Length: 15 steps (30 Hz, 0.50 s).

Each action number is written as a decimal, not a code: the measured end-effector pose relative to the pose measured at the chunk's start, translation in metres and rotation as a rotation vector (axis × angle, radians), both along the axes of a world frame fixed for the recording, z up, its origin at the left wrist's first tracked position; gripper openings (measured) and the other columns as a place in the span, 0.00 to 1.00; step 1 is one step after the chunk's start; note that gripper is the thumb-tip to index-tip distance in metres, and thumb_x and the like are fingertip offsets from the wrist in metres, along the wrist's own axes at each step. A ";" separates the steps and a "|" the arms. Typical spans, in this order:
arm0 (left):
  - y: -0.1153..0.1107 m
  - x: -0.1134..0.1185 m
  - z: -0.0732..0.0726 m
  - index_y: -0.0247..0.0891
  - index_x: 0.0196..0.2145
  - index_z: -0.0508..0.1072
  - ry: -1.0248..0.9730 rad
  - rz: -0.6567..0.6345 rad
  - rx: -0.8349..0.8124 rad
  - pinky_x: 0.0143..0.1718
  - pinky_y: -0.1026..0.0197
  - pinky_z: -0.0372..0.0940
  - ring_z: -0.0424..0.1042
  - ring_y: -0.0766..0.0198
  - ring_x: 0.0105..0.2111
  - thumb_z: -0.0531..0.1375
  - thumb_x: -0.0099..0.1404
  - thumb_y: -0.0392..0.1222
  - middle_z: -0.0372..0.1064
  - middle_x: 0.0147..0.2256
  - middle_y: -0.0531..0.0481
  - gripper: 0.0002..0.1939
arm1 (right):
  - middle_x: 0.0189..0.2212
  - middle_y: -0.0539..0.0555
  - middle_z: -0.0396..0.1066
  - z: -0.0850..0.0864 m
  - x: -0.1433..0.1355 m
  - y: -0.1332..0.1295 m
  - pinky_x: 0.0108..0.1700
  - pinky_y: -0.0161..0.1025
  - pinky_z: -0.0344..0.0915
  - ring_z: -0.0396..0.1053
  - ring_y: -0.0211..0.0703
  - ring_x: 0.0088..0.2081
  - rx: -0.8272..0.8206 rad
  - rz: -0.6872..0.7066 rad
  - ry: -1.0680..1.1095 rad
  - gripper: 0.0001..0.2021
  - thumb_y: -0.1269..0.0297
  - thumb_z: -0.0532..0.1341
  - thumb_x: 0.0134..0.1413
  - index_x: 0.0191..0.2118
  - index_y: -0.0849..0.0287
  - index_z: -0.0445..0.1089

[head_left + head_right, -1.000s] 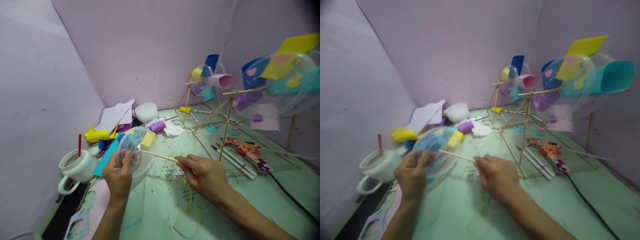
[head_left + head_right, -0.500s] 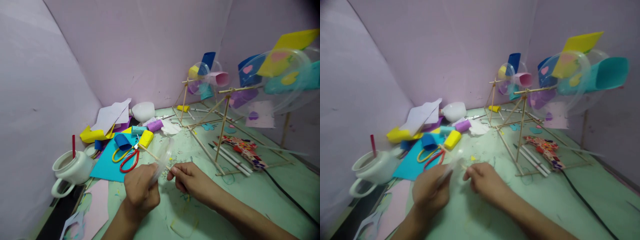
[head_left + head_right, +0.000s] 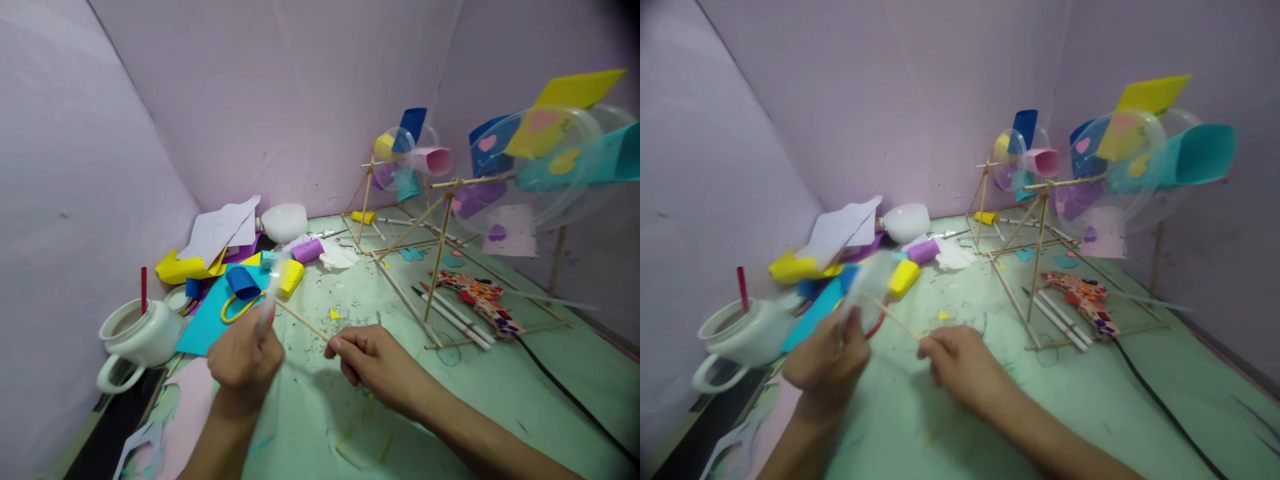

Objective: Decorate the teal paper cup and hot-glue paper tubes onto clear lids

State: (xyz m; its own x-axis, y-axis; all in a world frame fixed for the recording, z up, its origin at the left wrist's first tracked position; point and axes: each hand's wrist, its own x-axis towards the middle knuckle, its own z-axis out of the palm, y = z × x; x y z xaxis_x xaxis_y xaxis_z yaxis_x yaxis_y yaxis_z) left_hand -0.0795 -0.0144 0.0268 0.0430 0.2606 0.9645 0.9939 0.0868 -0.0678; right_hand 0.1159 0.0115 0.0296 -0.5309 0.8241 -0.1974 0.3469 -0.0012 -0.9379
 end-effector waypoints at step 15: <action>0.006 0.003 0.017 0.36 0.24 0.73 -1.469 -0.515 -0.076 0.21 0.66 0.65 0.67 0.69 0.19 0.66 0.48 0.38 0.71 0.19 0.57 0.05 | 0.54 0.62 0.67 -0.009 0.035 0.047 0.54 0.42 0.60 0.65 0.48 0.54 0.827 -0.293 -0.361 0.19 0.72 0.52 0.53 0.51 0.65 0.69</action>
State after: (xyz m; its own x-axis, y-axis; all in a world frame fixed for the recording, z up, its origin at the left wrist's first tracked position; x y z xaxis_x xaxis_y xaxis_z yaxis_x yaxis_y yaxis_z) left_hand -0.0770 -0.0087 0.0434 -0.7951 0.5634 0.2245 0.1096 -0.2306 0.9669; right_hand 0.1508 0.0583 0.0210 -0.3013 0.8671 0.3967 0.7074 0.4823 -0.5167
